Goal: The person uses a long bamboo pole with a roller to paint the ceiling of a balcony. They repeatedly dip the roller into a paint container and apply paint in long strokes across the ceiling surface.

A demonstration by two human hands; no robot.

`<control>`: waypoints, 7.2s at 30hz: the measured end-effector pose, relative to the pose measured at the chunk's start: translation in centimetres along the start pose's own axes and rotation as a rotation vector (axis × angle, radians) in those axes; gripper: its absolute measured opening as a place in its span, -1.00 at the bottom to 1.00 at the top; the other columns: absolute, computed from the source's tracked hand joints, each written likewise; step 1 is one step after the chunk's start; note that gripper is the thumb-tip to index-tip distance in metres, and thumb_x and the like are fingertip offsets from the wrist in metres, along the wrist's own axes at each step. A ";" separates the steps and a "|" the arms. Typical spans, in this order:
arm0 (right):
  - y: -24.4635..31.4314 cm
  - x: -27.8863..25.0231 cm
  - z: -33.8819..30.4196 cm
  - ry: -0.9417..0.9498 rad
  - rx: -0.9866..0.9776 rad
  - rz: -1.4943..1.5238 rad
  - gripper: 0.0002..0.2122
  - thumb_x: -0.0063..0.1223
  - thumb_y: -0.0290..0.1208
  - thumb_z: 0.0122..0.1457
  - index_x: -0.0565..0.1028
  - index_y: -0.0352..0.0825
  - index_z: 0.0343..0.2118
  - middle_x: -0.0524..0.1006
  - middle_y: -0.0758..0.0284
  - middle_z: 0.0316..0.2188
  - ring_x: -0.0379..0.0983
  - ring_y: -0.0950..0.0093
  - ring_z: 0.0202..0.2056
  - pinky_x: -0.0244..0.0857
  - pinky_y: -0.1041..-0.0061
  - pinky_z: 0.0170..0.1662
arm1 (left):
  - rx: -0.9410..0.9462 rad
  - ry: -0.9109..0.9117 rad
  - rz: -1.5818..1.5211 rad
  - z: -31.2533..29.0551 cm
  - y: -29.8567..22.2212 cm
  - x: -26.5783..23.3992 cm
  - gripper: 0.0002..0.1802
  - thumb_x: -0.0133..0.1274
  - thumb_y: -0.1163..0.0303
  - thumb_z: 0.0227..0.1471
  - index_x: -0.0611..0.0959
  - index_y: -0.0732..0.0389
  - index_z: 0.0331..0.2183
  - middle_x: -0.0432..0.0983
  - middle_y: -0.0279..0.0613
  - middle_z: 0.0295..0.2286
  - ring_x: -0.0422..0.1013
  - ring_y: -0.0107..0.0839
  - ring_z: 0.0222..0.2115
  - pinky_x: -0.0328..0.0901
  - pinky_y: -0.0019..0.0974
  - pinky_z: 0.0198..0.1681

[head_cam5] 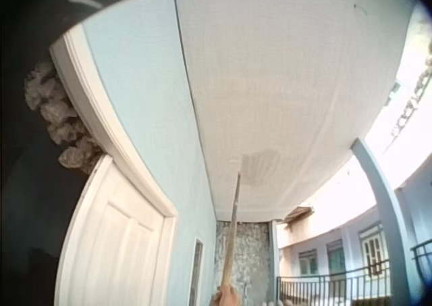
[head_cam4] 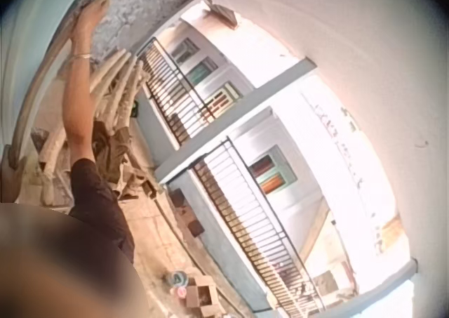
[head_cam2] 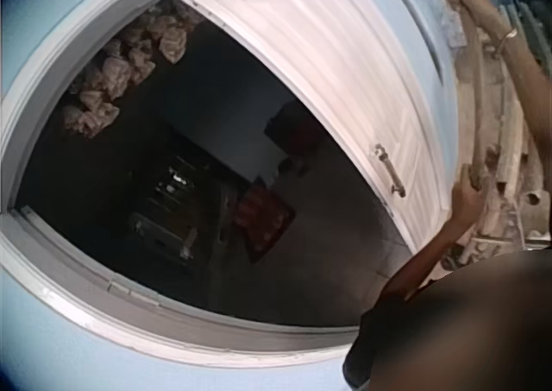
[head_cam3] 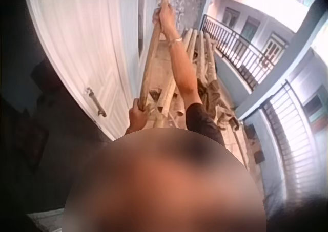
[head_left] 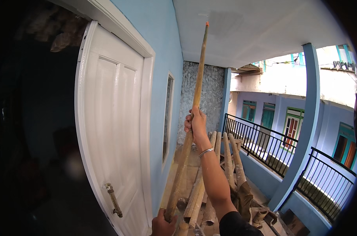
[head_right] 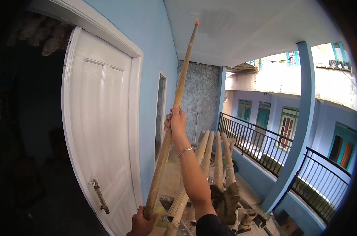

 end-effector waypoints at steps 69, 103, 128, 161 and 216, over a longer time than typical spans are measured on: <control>-4.4 -4.4 29.8 0.100 0.000 -0.024 -0.85 -0.02 -0.55 0.18 0.29 -0.29 -0.50 0.29 0.41 -0.62 0.21 0.62 -0.68 0.17 0.54 -0.69 | -0.038 0.135 -0.087 23.7 0.5 12.3 -0.68 0.15 0.48 -0.07 0.47 0.36 -0.24 0.45 0.05 -0.65 0.47 -0.09 -0.63 0.31 -0.12 -0.50; -5.0 7.0 -8.4 0.127 0.062 -0.048 -0.83 -0.09 -0.59 0.16 0.19 -0.29 -0.27 0.30 0.38 -0.58 0.21 0.60 -0.73 0.19 0.51 -0.75 | -0.122 0.028 -0.231 -5.5 6.0 -6.4 -0.83 0.16 0.46 0.04 0.48 0.23 -0.35 0.29 -0.09 -0.68 0.25 -0.23 -0.67 0.22 -0.13 -0.56; -9.3 1.3 35.5 0.135 0.003 0.055 -0.89 -0.04 -0.58 0.17 0.29 -0.30 -0.45 0.30 0.41 -0.59 0.23 0.61 -0.64 0.17 0.56 -0.65 | -0.119 0.171 -0.010 31.4 4.8 8.7 -0.53 0.16 0.42 -0.11 0.47 0.32 -0.10 0.54 0.13 -0.59 0.52 0.18 -0.48 0.38 0.03 -0.38; -3.7 -2.1 -14.3 -0.018 0.112 -0.165 -0.87 -0.09 -0.56 0.18 0.23 -0.25 -0.27 0.27 0.42 -0.59 0.18 0.62 -0.73 0.13 0.51 -0.73 | -0.149 0.298 -0.040 -14.6 8.1 0.5 -0.61 0.18 0.13 0.14 0.57 0.30 -0.25 0.56 0.15 -0.53 0.50 0.21 -0.47 0.33 0.05 -0.43; -5.3 -10.2 39.0 0.029 -0.033 -0.073 -0.90 -0.04 -0.55 0.18 0.30 -0.32 -0.45 0.34 0.38 -0.56 0.23 0.60 -0.66 0.21 0.51 -0.63 | -0.001 0.366 -0.196 33.7 3.6 21.0 -0.70 0.07 0.52 -0.05 0.52 0.47 -0.22 0.44 -0.14 -0.68 0.43 -0.40 -0.74 0.34 -0.25 -0.65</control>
Point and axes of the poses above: each hand's wrist, its own z-axis towards the middle knuckle, its own x-axis out of the palm, y = z × x, the point moved 10 cm from there along z, towards the middle knuckle
